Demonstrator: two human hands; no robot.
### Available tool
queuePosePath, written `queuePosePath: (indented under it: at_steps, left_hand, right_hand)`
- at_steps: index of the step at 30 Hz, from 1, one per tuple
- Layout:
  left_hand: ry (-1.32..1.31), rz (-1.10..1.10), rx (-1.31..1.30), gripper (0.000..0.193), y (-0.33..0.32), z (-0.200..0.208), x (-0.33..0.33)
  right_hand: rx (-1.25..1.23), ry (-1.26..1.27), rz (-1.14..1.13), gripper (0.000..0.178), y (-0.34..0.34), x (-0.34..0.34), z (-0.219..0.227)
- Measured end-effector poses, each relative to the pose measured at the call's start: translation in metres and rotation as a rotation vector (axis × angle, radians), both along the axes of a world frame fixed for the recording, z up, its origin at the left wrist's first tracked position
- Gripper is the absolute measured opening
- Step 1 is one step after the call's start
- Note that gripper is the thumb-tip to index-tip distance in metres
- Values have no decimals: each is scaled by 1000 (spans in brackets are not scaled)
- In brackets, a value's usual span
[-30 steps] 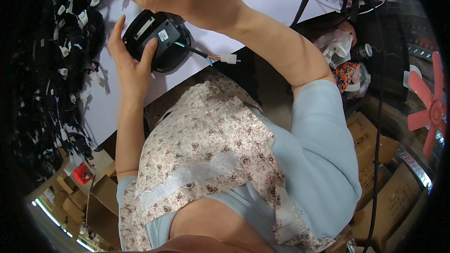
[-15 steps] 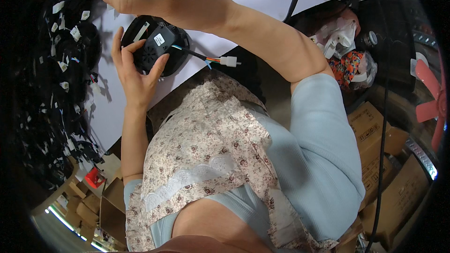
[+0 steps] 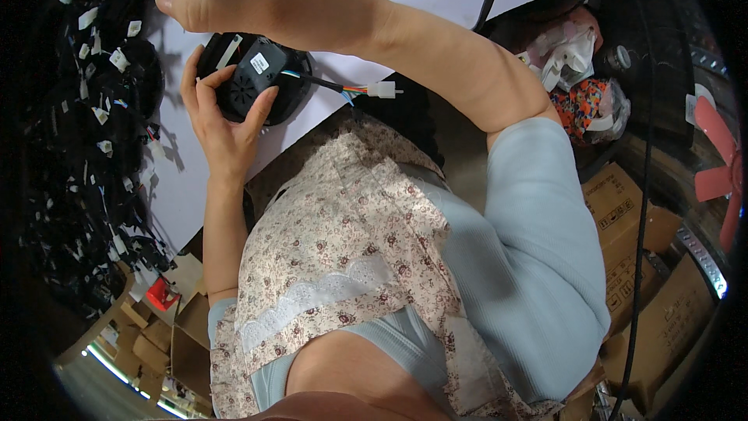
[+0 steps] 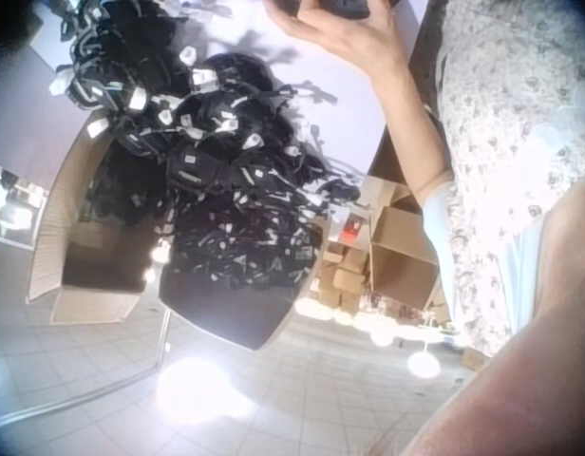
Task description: The person assembles plastic housing units with electronic circuit boards and wiring harnesses by securing them with screws using an electric screwdriver.
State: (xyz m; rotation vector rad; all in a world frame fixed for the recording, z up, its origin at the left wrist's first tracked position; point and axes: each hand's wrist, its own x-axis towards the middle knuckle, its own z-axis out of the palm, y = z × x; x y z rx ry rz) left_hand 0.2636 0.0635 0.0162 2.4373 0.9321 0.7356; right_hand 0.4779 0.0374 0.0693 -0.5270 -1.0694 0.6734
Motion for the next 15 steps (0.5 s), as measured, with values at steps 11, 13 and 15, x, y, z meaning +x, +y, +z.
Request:
queuePosePath:
  at_steps: [11, 13, 15]
  left_hand:
    - [-29, 9, -15, 57, 2, -1, 2]
    - [-35, 12, -21, 57, 2, 1, 1]
    - [-56, -2, -52, 57, 1, 1, 0]
  right_hand:
    - [100, -234, -125, 21, 14, -10, -8]
    - [8, -323, -80, 21, 6, -12, 4]
    - [-78, -336, -23, 22, 7, -15, 6]
